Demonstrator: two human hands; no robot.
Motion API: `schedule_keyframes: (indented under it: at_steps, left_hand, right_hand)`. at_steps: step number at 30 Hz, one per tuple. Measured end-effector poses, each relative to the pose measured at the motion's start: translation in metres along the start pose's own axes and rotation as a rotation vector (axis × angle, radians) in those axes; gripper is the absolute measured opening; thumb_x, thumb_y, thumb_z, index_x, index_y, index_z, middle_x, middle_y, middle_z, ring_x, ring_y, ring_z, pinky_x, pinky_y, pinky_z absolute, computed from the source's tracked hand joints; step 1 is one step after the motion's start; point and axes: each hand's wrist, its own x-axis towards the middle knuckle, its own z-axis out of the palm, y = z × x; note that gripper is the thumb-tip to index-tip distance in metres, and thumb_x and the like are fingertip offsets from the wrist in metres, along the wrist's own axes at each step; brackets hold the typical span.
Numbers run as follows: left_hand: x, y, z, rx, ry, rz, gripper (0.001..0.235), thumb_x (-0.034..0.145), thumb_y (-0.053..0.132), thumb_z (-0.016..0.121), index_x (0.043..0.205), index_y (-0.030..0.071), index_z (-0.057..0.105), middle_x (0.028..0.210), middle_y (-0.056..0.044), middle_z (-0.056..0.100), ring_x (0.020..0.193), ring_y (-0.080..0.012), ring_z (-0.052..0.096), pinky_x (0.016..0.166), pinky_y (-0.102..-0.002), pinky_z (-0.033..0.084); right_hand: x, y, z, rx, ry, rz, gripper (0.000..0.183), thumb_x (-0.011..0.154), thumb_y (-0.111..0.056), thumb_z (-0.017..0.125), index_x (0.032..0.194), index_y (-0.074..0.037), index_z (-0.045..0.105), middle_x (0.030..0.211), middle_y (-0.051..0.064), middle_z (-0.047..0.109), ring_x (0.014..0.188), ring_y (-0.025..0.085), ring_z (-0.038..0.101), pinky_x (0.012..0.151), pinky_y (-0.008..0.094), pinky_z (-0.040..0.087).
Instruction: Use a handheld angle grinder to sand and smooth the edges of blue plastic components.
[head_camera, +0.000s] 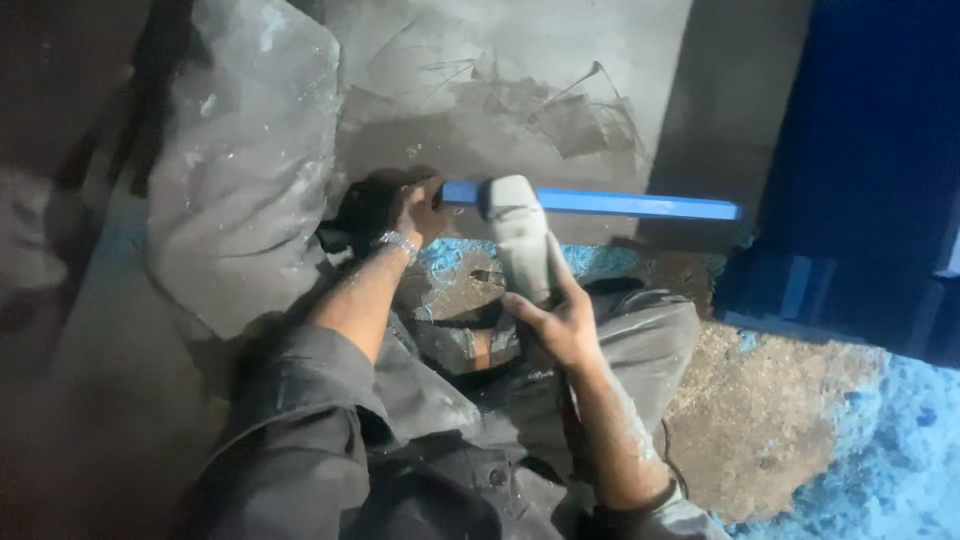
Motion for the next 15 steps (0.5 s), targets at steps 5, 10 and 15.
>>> schedule_keyframes:
  at_steps: [5,10,15]
  left_hand:
    - [0.029,0.068,-0.087,-0.286,-0.226,-0.233,0.033,0.083,0.014,0.076,0.116,0.017,0.073,0.106,-0.015,0.075,0.098,-0.0335,0.073,0.084,-0.043,0.057]
    - [0.017,0.053,-0.065,-0.322,-0.237,-0.258,0.037,0.079,0.010,0.076,0.115,0.019,0.075,0.106,-0.015,0.075,0.102,-0.0352,0.071,0.085,-0.043,0.057]
    - [0.023,0.074,-0.086,-0.362,-0.177,-0.270,0.041,0.082,0.002,0.067,0.119,0.018,0.075,0.109,-0.016,0.076,0.104,-0.0352,0.073,0.088,-0.043,0.057]
  right_hand:
    - [-0.002,0.004,0.002,0.071,-0.093,-0.126,0.098,0.079,-0.011,0.085,0.161,-0.003,0.031,0.147,0.016,0.058,0.127,0.022,0.057,0.106,0.032,0.046]
    - [-0.017,-0.010,-0.023,-0.065,0.121,0.032,0.096,0.079,-0.008,0.083,0.159,-0.005,0.032,0.145,0.014,0.059,0.126,0.023,0.061,0.106,0.033,0.048]
    - [-0.017,-0.011,-0.026,0.246,0.188,0.011,0.095,0.080,-0.009,0.078,0.163,-0.005,0.030,0.139,0.021,0.060,0.117,0.026,0.063,0.097,0.037,0.054]
